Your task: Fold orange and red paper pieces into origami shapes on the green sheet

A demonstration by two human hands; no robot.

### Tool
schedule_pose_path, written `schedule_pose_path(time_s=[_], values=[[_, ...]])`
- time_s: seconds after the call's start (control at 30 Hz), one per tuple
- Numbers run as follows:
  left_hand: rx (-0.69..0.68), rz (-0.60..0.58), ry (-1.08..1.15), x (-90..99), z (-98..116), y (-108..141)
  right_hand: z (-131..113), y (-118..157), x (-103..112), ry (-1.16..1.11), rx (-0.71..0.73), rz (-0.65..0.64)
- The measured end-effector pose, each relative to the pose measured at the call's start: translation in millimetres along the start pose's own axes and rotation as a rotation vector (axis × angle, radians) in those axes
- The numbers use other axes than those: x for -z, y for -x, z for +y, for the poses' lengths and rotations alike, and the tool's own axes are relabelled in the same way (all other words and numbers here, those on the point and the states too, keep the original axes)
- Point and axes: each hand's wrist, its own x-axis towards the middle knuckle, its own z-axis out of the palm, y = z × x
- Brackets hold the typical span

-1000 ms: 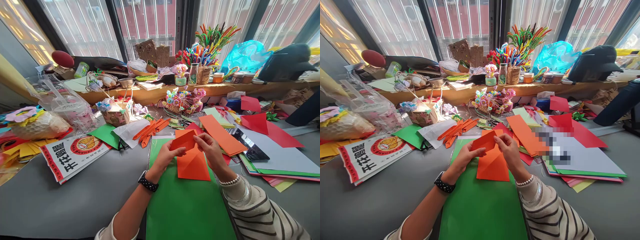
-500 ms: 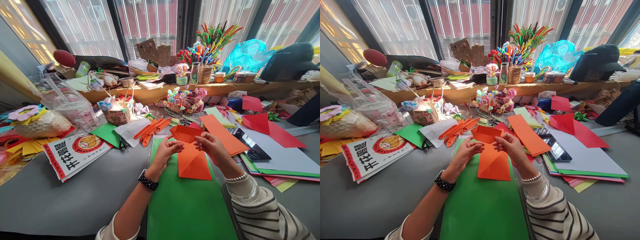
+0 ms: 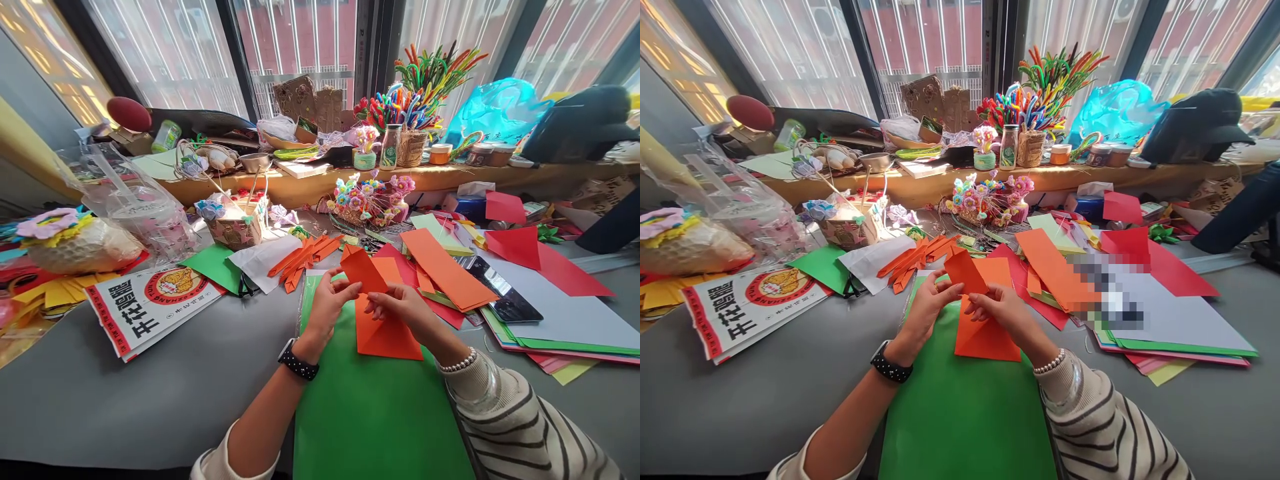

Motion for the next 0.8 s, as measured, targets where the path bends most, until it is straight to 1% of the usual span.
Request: schedule_pose_path(time_s=[0.13, 0.23, 0.33, 0.43, 0.57, 0.67, 0.8], values=[[-0.005, -0.054, -0.041, -1.4, 0.0, 0.8, -0.1, 0.3, -0.3, 0.048, 0.008, -0.028], [-0.001, -0.037, -0.038, -1.3, 0.7, 0.9, -5.8, 1.3, 2.6, 0.149, 0.042, -0.034], [-0.001, -0.014, -0.032, -0.5, 1.1, 0.1, -12.4, 2.2, 8.6, 0.233, 0.136, 0.01], [-0.016, -0.017, -0.043, -0.2, 0.5, -0.9, -15.0, 2.7, 13.8, 0.309, 0.293, 0.015], [-0.014, -0.033, -0.066, 0.0, -1.1, -2.1, -12.5, 3.3, 15.6, 0.532, 0.455, 0.023], [-0.008, -0.036, -0.066, 0.5, -1.7, -2.6, -10.5, 3.6, 15.3, 0.623, 0.507, 0.041], [-0.007, 0.003, -0.073, 0.7, -1.2, -2.3, -10.0, 2.8, 15.6, 0.653, 0.521, 0.038]])
